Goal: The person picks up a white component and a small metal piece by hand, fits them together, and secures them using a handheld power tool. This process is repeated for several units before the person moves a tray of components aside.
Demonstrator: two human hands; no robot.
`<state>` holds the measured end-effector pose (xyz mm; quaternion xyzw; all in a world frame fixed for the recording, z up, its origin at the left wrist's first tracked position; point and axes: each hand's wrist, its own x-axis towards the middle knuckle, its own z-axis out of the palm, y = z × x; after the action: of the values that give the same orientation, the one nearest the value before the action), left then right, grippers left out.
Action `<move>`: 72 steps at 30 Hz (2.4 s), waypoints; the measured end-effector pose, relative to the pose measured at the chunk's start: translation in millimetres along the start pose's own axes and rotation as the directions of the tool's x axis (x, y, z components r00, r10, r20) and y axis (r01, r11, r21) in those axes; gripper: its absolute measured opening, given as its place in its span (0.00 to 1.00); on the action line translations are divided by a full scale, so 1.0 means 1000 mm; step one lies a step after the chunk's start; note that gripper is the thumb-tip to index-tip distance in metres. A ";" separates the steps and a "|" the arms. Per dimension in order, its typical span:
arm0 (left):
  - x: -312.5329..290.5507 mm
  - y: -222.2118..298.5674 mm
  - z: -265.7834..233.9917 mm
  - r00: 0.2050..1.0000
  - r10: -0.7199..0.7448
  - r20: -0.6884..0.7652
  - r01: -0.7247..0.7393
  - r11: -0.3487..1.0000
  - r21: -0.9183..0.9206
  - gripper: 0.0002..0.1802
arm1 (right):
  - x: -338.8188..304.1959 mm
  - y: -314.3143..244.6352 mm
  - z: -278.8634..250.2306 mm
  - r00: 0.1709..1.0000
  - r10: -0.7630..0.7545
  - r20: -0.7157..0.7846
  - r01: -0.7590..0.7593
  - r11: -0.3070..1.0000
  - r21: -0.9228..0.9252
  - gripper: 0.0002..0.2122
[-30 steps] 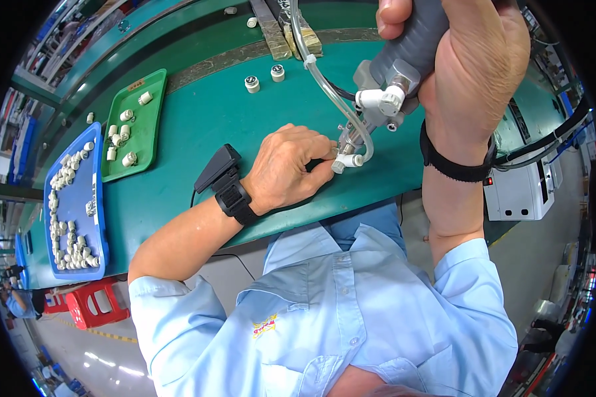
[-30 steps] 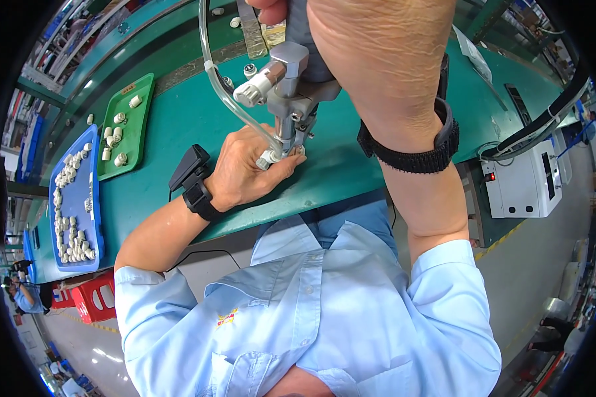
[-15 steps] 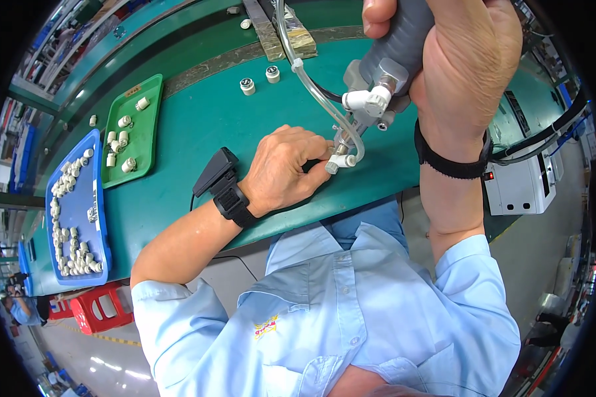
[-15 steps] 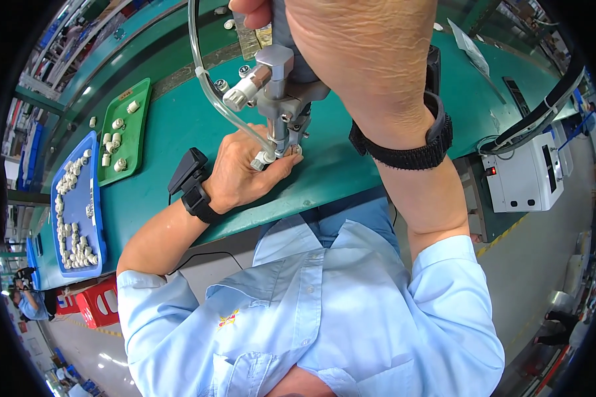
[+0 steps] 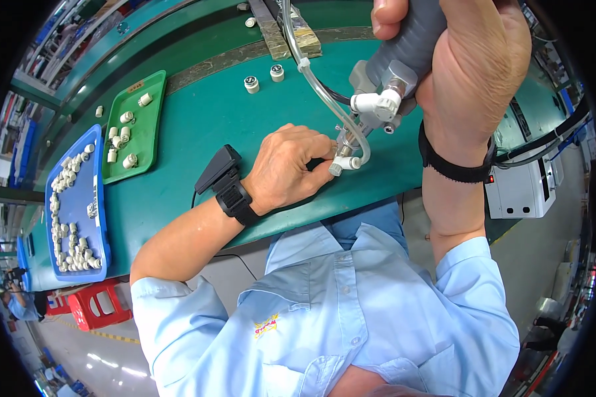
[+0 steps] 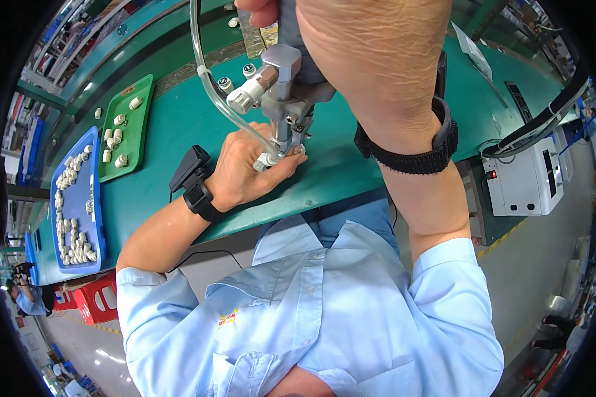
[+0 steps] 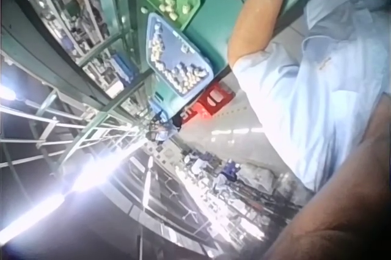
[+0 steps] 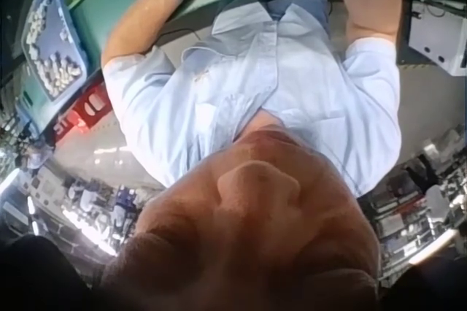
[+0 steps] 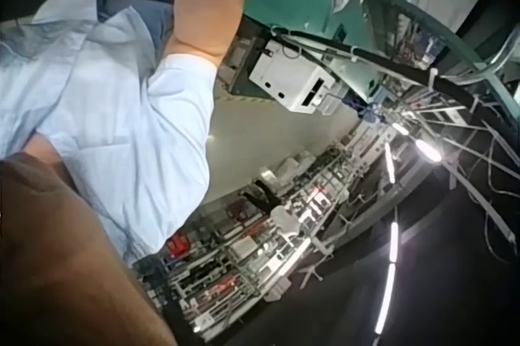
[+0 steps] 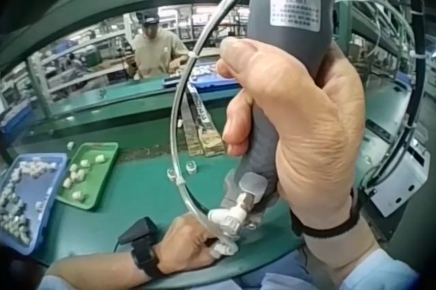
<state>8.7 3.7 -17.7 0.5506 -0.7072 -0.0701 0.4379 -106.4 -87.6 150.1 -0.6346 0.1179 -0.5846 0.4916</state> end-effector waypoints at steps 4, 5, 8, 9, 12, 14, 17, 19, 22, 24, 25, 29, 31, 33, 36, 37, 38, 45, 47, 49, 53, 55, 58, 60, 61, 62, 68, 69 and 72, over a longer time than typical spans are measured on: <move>0.000 0.000 0.000 1.000 -0.001 0.000 0.001 1.000 -0.022 0.05 | -0.001 0.002 -0.005 0.997 -0.060 0.052 0.056 0.996 0.070 0.14; 0.000 0.000 -0.001 1.000 0.001 0.004 -0.001 1.000 -0.013 0.05 | 0.000 0.003 -0.005 0.997 -0.056 0.052 0.052 0.996 0.071 0.14; 0.001 0.001 -0.001 1.000 0.003 0.013 -0.003 1.000 0.006 0.04 | -0.001 0.001 -0.005 0.997 -0.045 0.062 0.041 0.997 0.072 0.14; 0.001 0.002 -0.001 1.000 -0.004 0.010 0.004 1.000 0.003 0.04 | -0.002 0.001 -0.004 0.997 -0.038 0.071 0.033 0.997 0.073 0.14; 0.001 0.002 -0.001 1.000 -0.018 0.007 0.018 1.000 -0.004 0.03 | -0.002 0.001 -0.004 0.996 -0.037 0.079 0.030 0.996 0.080 0.14; 0.000 0.001 -0.001 1.000 -0.010 0.007 0.010 1.000 -0.005 0.03 | -0.002 0.001 -0.003 0.996 -0.048 0.080 0.041 0.994 0.099 0.14; -0.001 0.001 -0.001 1.000 -0.007 0.008 0.007 1.000 0.000 0.03 | -0.002 0.001 -0.003 0.996 -0.038 0.083 0.030 0.994 0.103 0.14; -0.001 0.003 -0.002 1.000 -0.010 0.010 0.009 1.000 0.009 0.03 | 0.000 0.005 -0.006 0.996 -0.033 0.084 0.024 0.994 0.103 0.14; 0.001 0.004 -0.002 1.000 -0.003 0.025 0.002 1.000 0.021 0.03 | 0.012 0.021 -0.015 0.973 -0.151 0.175 0.102 0.961 0.258 0.14; 0.000 0.004 -0.003 1.000 -0.008 0.029 0.007 1.000 0.030 0.03 | 0.005 0.011 -0.008 0.983 -0.111 0.143 0.081 0.976 0.204 0.14; -0.001 0.004 -0.003 1.000 -0.010 0.029 0.009 0.999 0.036 0.03 | 0.000 0.003 -0.004 0.992 -0.076 0.105 0.060 0.987 0.147 0.14; -0.001 0.003 -0.002 0.999 -0.014 0.033 0.012 0.999 0.042 0.04 | -0.002 0.001 -0.003 0.996 -0.052 0.069 0.045 0.994 0.099 0.15; 0.000 0.002 -0.002 0.999 -0.015 0.039 0.014 0.999 0.029 0.04 | -0.002 0.001 -0.005 0.996 -0.058 0.071 0.050 0.993 0.102 0.15; 0.000 0.002 -0.002 0.999 -0.017 0.039 0.016 1.000 0.021 0.04 | -0.002 -0.001 -0.007 0.996 -0.032 0.086 0.026 0.997 0.076 0.14; -0.001 0.002 -0.003 0.999 -0.025 0.035 0.025 1.000 0.007 0.04 | -0.002 -0.001 -0.005 0.997 -0.027 0.068 0.022 0.997 0.074 0.14; -0.002 0.002 -0.003 1.000 -0.015 0.022 0.014 1.000 0.021 0.05 | -0.002 -0.001 -0.002 0.999 -0.035 0.040 0.031 0.996 0.082 0.14; -0.001 0.002 -0.002 1.000 0.001 0.012 -0.001 1.000 0.031 0.05 | -0.001 -0.002 -0.002 0.999 -0.045 0.008 0.044 0.995 0.086 0.13; 0.002 0.007 -0.004 0.999 -0.027 0.046 0.025 0.999 0.048 0.06 | 0.005 0.003 -0.016 0.997 -0.047 0.053 0.045 0.998 0.042 0.12; 0.004 0.007 -0.003 0.998 -0.038 0.052 0.036 0.999 0.035 0.06 | 0.003 0.003 -0.015 0.999 -0.031 0.041 0.030 0.999 0.028 0.12; 0.001 0.005 -0.003 0.998 -0.043 0.042 0.042 0.999 0.033 0.06 | 0.002 0.010 -0.012 0.999 -0.037 0.034 0.034 0.997 0.067 0.12; -0.001 0.004 -0.003 0.998 -0.052 0.024 0.051 0.998 0.021 0.07 | 0.000 0.011 -0.010 0.999 -0.037 0.036 0.033 0.994 0.105 0.12; 0.000 0.004 -0.002 0.998 -0.056 0.020 0.056 0.998 0.012 0.07 | 0.000 0.011 -0.010 0.999 -0.037 0.038 0.032 0.993 0.111 0.11; 0.000 0.003 -0.001 0.998 -0.055 0.010 0.055 0.998 0.008 0.07 | 0.002 0.013 -0.010 1.000 0.008 0.024 -0.011 0.992 0.126 0.11; -0.001 0.003 -0.001 0.999 -0.053 0.006 0.053 0.999 0.007 0.07 | 0.005 0.018 -0.013 0.999 -0.017 0.050 0.010 0.991 0.132 0.11; -0.001 0.004 -0.001 0.998 -0.059 0.007 0.058 0.998 0.007 0.07 | 0.008 0.021 -0.015 0.996 -0.042 0.075 0.031 0.990 0.138 0.11; -0.001 0.004 -0.001 0.998 -0.064 0.008 0.064 0.998 0.005 0.07 | 0.009 0.022 -0.016 0.993 -0.066 0.101 0.051 0.988 0.145 0.10; -0.002 0.002 0.000 0.998 -0.065 -0.002 0.065 0.998 -0.001 0.07 | 0.000 0.013 -0.011 0.999 0.005 0.052 -0.012 0.991 0.131 0.10; -0.002 0.003 0.000 0.997 -0.078 -0.002 0.078 0.997 -0.003 0.07 | 0.000 0.015 -0.011 0.999 -0.004 0.051 -0.003 0.990 0.138 0.10; -0.002 0.004 0.000 0.995 -0.104 -0.004 0.104 0.995 -0.007 0.07 | 0.000 0.014 -0.011 0.999 -0.011 0.051 0.004 0.990 0.144 0.10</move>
<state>6.1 6.7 -16.7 0.5855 -0.6763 -0.0941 0.4369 -110.0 -100.3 137.4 -0.6129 0.0605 -0.5769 0.5366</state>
